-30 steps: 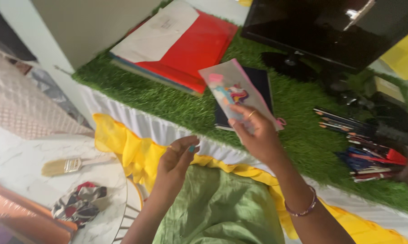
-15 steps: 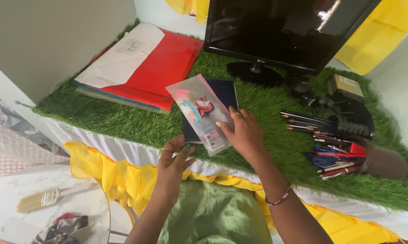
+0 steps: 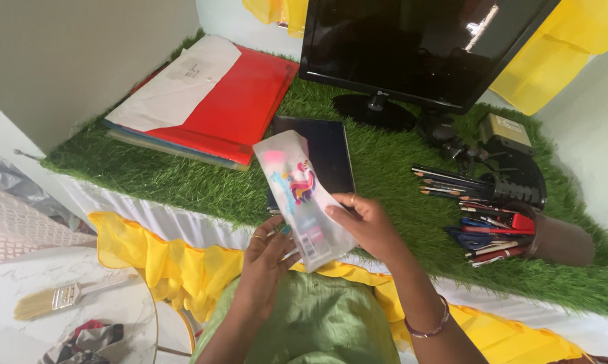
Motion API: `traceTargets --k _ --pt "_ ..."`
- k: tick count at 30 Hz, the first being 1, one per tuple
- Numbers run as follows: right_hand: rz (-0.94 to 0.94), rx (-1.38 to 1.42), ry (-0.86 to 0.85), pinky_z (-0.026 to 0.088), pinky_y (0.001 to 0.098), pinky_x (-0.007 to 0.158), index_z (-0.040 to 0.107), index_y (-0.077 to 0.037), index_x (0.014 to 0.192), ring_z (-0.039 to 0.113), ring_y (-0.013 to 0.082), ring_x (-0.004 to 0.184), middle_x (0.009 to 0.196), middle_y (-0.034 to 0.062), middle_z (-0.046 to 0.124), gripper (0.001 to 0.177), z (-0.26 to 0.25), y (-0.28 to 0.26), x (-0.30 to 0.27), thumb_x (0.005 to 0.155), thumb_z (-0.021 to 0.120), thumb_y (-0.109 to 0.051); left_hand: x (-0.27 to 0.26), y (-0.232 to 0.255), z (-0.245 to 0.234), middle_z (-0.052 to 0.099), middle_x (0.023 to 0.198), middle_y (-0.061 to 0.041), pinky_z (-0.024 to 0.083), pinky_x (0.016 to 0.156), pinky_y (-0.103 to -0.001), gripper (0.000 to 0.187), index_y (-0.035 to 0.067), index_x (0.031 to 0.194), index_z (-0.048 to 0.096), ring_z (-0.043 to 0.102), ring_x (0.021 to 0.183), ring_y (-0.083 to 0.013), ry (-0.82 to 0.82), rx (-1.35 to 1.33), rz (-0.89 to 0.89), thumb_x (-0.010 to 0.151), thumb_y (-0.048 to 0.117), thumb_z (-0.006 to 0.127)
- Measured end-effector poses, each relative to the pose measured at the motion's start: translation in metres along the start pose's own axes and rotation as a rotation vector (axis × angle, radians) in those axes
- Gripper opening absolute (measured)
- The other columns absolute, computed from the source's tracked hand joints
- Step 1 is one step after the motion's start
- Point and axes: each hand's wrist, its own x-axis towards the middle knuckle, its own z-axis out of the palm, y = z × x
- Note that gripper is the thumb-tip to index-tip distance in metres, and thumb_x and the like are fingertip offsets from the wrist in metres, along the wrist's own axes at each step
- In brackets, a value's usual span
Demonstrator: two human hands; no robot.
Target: The person clears a desk by moving books, folders, stationery, and a monitor from a green artificial turf surface to a nearby round table. They handle items one at a time, including a red folder, a blue notebook, a pen holder, and a computer mouse, then remove the turf mat.
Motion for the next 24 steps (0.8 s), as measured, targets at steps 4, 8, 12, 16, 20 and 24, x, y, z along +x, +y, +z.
traceTargets --k 4,8,12,16,20,24 --pt "0.118 0.115 -0.064 0.058 0.0252 0.067 0.073 0.000 0.124 0.069 0.0079 0.075 0.095 0.0040 0.077 0.035 0.003 -0.003 -0.018 0.094 0.072 -0.017 -0.008 0.005 -0.001 0.071 0.113 -0.010 0.058 0.087 -0.039 0.041 0.006 0.134 0.050 0.070 0.100 -0.0198 -0.065 -0.098 -0.073 0.095 0.014 0.061" --pt "0.141 0.118 -0.138 0.060 0.0275 0.076 0.069 -0.001 0.131 0.070 0.0083 0.086 0.104 0.0038 0.077 0.042 0.018 -0.013 -0.033 0.092 0.073 -0.016 -0.023 0.014 -0.005 0.071 0.115 -0.007 0.059 0.086 -0.039 0.040 0.008 0.130 0.049 0.070 0.102 -0.0172 -0.076 -0.105 0.033 0.093 0.007 0.062" --pt "0.161 0.073 -0.234 0.058 0.0281 0.089 0.063 -0.003 0.137 0.069 0.0079 0.101 0.116 0.0028 0.075 0.048 0.041 -0.027 -0.044 0.092 0.072 -0.015 -0.045 0.028 -0.025 0.072 0.114 -0.004 0.057 0.086 -0.036 0.042 0.010 0.132 0.051 0.069 0.102 -0.0142 0.000 -0.028 0.116 0.092 0.004 0.062" --pt "0.138 -0.036 -0.345 0.057 0.0288 0.087 0.060 -0.004 0.143 0.067 0.0089 0.100 0.117 0.0042 0.075 0.052 0.075 -0.042 -0.049 0.093 0.070 -0.016 -0.070 0.043 -0.056 0.073 0.118 -0.006 0.056 0.088 -0.035 0.044 0.008 0.136 0.051 0.069 0.104 -0.0149 0.007 -0.021 0.210 0.094 0.005 0.062" --pt "0.069 -0.089 -0.477 0.056 0.0264 0.086 0.057 -0.003 0.145 0.065 0.0066 0.098 0.117 0.0014 0.073 0.054 0.120 -0.051 -0.049 0.094 0.070 -0.016 -0.099 0.056 -0.091 0.074 0.120 -0.008 0.057 0.089 -0.036 0.047 0.006 0.140 0.051 0.070 0.105 -0.0160 0.058 -0.017 0.307 0.094 0.008 0.063" --pt "0.090 -0.211 -0.593 0.054 0.0228 0.080 0.057 -0.006 0.146 0.060 0.0029 0.087 0.111 -0.0028 0.071 0.055 0.174 -0.054 -0.045 0.094 0.070 -0.018 -0.127 0.067 -0.136 0.074 0.120 -0.007 0.058 0.086 -0.036 0.047 0.005 0.140 0.050 0.071 0.103 -0.0168 0.137 -0.026 0.360 0.095 0.008 0.064"
